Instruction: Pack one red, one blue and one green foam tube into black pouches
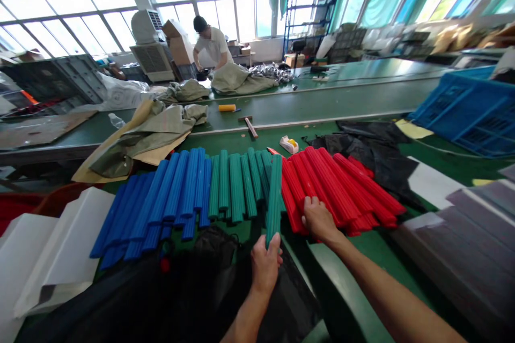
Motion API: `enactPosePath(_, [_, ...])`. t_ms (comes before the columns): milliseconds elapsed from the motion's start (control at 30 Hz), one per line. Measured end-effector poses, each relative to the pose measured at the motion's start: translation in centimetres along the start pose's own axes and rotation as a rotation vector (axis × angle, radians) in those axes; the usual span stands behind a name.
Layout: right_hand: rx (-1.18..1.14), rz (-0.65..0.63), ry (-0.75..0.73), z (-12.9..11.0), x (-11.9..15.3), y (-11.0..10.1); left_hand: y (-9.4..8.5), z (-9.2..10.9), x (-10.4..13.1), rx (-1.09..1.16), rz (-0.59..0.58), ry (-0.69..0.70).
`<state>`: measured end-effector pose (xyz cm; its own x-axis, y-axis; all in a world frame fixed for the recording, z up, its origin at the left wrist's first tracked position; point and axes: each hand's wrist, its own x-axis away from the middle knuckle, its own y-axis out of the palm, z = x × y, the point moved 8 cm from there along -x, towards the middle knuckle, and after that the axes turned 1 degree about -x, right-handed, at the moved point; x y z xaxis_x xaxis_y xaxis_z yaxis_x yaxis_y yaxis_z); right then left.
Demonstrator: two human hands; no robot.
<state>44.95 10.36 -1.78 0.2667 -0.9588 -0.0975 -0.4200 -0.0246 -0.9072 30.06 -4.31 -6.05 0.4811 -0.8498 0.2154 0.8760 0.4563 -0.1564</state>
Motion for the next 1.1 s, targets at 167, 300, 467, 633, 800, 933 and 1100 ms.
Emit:
enactPosePath(167, [-0.373, -0.101, 0.142, 1.3, -1.5, -1.1, 0.4, -1.1, 1.2, 0.000, -0.039, -0.030])
enactPosePath(300, [-0.879, -0.225, 0.201, 0.3, 1.1, -1.4, -0.3, 1.4, 2.9, -0.144, 0.002, 0.057])
enactPosePath(467, [-1.413, -0.361, 0.282, -2.0, 7.8, 2.7, -1.3, 4.3, 4.9, -0.420, 0.081, 0.165])
enactPosePath(633, [-1.771, -0.509, 0.451, -2.5, 10.8, 6.4, -0.5, 4.6, 5.7, -0.863, 0.132, 0.344])
enactPosePath(800, [-1.780, -0.642, 0.759, -3.9, 11.3, 7.3, 3.7, 5.2, 8.9, -1.189, 0.358, 0.739])
enactPosePath(933, [-1.761, -0.622, 0.970, -3.8, 11.7, 8.0, 3.4, 6.2, 7.8, -1.156, 0.132, 0.859])
enactPosePath(1100, [-1.881, -0.659, 0.853, -2.8, 11.3, 7.6, -11.2, 11.1, 0.3, -1.147, 0.454, 0.567])
